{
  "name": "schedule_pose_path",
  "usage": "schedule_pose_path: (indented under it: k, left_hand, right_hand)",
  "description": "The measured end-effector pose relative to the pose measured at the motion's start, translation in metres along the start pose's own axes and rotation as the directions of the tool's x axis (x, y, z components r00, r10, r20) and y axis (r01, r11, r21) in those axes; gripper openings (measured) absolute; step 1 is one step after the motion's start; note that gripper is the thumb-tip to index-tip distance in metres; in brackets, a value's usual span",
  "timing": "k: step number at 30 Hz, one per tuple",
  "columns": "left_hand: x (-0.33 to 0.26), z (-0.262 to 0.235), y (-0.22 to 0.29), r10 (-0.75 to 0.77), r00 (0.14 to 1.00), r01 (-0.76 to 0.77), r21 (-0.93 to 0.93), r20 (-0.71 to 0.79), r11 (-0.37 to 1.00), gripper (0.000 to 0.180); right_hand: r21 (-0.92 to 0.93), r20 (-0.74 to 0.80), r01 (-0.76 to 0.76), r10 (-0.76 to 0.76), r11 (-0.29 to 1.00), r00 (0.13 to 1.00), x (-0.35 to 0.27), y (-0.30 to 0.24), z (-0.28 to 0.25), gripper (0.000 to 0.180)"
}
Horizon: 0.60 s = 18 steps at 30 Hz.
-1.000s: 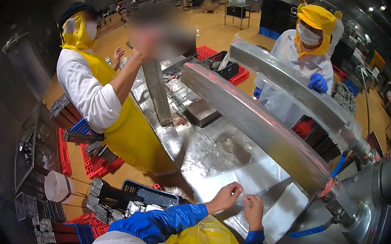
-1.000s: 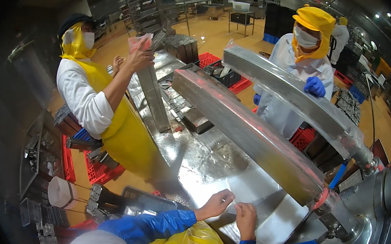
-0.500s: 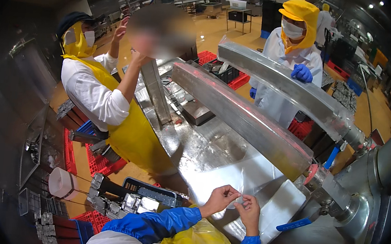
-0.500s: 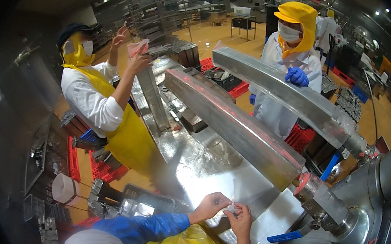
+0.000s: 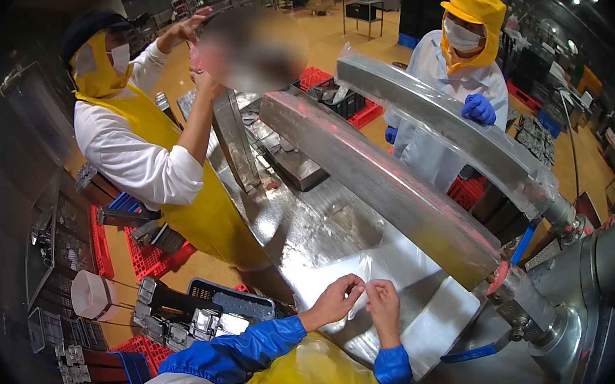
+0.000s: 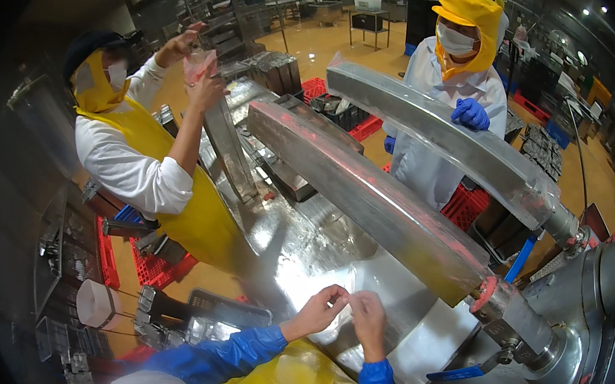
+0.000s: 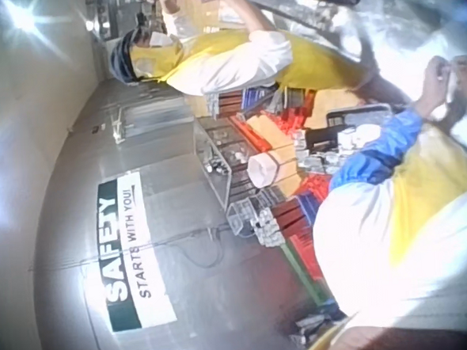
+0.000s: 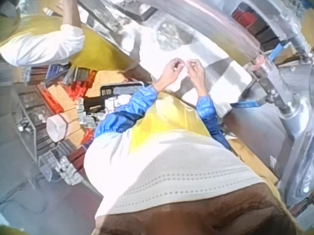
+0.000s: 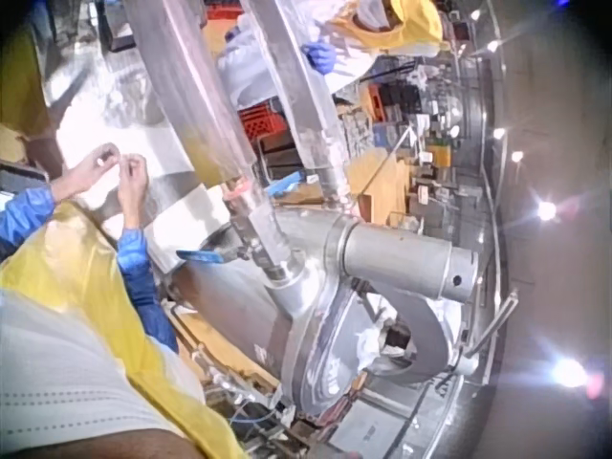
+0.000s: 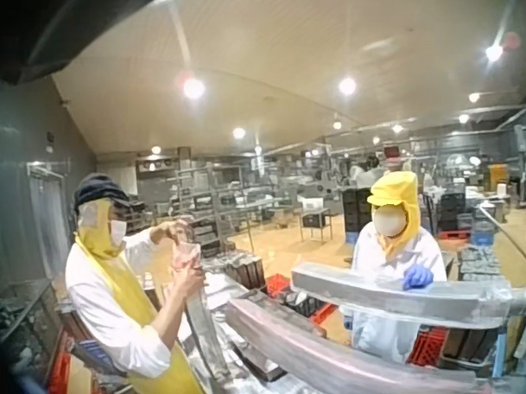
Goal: The person handles long metal components wrapped in plastic, aligning and securing them to a machine fixture. They repeatedly open and close a latch mechanism and adjust the position of the parts with assistance from a coworker.
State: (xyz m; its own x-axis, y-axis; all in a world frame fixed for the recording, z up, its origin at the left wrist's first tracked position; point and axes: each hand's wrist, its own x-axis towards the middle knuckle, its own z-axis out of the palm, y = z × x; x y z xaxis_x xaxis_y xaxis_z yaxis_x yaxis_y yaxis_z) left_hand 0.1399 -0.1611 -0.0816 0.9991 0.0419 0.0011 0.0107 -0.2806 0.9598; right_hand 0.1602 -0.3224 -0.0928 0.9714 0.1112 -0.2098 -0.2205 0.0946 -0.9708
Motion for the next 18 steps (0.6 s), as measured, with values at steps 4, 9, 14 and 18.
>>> schedule_pose_path:
  k: [4,9,14,18]
  left_hand:
    - [0.009,-0.015,-0.060,-0.260,0.956,0.240,-0.144,-0.135,0.960,0.020]
    - [0.036,-0.077,-0.049,-0.096,0.886,0.155,0.095,-0.454,0.983,0.028]
    - [0.048,-0.147,-0.062,-0.145,0.869,0.138,-0.049,-0.472,0.989,0.026]
    - [0.066,-0.202,-0.078,-0.373,0.920,0.147,-0.775,-0.121,0.615,0.022]
  right_hand:
    - [-0.084,0.063,0.041,-0.035,0.996,0.997,0.020,0.019,0.057,0.013]
    - [-0.121,0.242,-0.008,0.037,0.993,0.970,0.031,0.022,0.111,0.017]
    - [0.362,0.430,-0.387,0.216,0.848,0.877,0.091,-0.010,0.145,0.013]
    - [0.622,0.616,-0.622,0.193,0.475,0.764,0.156,-0.023,0.166,0.013]
